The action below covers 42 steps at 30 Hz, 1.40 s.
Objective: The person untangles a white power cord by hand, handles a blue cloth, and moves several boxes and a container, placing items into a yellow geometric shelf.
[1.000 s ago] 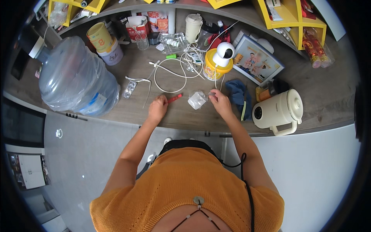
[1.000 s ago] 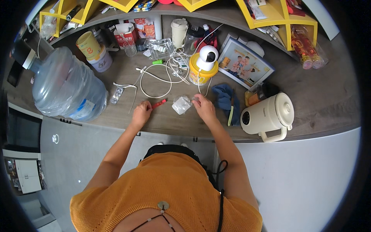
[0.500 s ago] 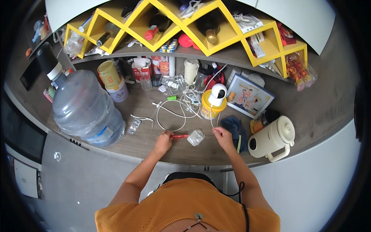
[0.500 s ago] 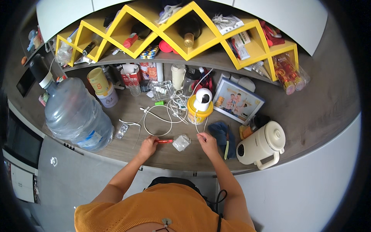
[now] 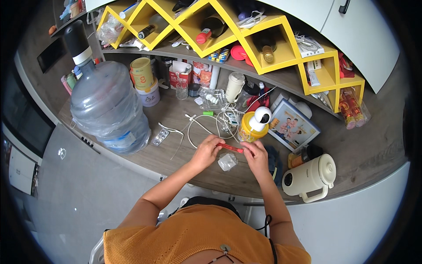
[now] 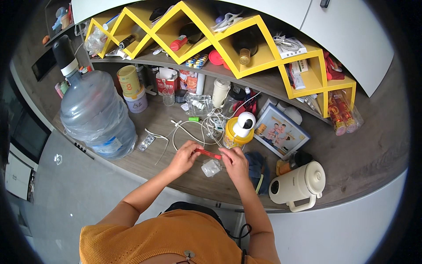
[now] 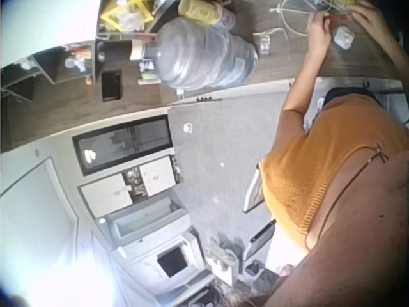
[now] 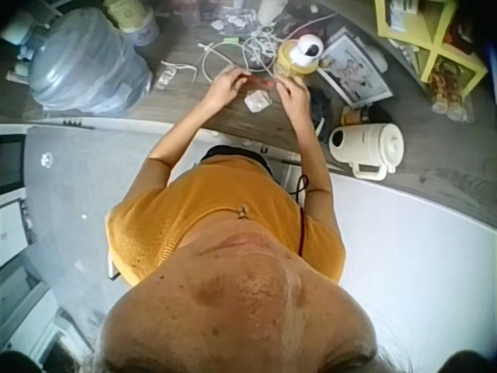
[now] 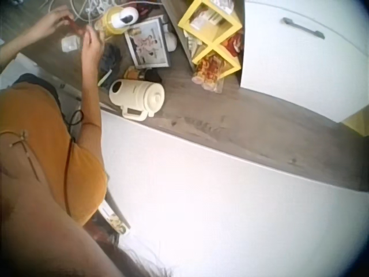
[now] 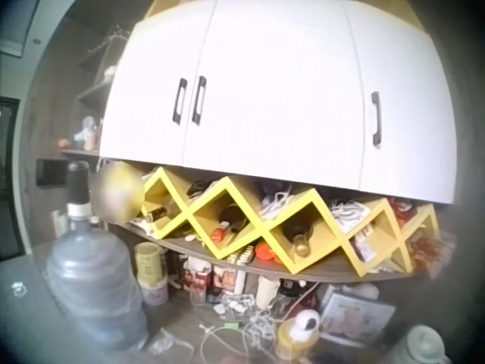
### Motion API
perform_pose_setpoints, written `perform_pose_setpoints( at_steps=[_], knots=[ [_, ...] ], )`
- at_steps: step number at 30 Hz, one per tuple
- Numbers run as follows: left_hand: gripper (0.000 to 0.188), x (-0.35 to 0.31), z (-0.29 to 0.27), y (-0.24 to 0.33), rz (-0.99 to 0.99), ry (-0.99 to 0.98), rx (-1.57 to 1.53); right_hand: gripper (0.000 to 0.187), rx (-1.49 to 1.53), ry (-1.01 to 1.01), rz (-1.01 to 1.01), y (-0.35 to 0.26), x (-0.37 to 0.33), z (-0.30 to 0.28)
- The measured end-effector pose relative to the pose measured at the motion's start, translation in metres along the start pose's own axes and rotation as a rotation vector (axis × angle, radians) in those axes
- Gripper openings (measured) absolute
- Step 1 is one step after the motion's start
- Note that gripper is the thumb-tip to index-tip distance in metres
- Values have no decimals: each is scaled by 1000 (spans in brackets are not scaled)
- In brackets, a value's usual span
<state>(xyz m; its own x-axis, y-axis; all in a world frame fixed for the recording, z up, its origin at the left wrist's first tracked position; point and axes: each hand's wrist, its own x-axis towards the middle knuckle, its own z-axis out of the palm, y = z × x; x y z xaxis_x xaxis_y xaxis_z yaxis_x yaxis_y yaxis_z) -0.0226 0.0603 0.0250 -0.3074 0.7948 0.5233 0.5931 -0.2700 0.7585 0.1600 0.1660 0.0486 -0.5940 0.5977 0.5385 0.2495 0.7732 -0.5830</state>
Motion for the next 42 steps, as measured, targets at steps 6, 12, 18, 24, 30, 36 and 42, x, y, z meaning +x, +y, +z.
perform_pose_setpoints(
  at_steps=[6, 12, 18, 24, 30, 36, 42],
  knots=[
    [18, 1, -12, -12, 6, 80, 4, 25, 41, -90, 8, -24, 13, 3],
    [19, 4, -45, -14, -8, 164, 37, 28, 94, -93, -117, -51, 42, 22],
    [20, 22, -96, -21, 115, 272, 187, 27, 77, 41, -291, -78, 75, 61],
    [25, 81, -152, -14, 171, 460, 196, 27, -74, 310, -465, -124, 134, 85],
    [27, 115, -173, -24, 137, 580, 7, 28, -263, 496, -511, -146, 202, 102],
    [20, 112, -183, -40, 124, 582, -7, 22, -379, 447, -347, -153, 239, 122],
    [18, 108, -190, -55, 81, 571, -37, 20, -441, 411, -312, -150, 252, 141]
  ],
)
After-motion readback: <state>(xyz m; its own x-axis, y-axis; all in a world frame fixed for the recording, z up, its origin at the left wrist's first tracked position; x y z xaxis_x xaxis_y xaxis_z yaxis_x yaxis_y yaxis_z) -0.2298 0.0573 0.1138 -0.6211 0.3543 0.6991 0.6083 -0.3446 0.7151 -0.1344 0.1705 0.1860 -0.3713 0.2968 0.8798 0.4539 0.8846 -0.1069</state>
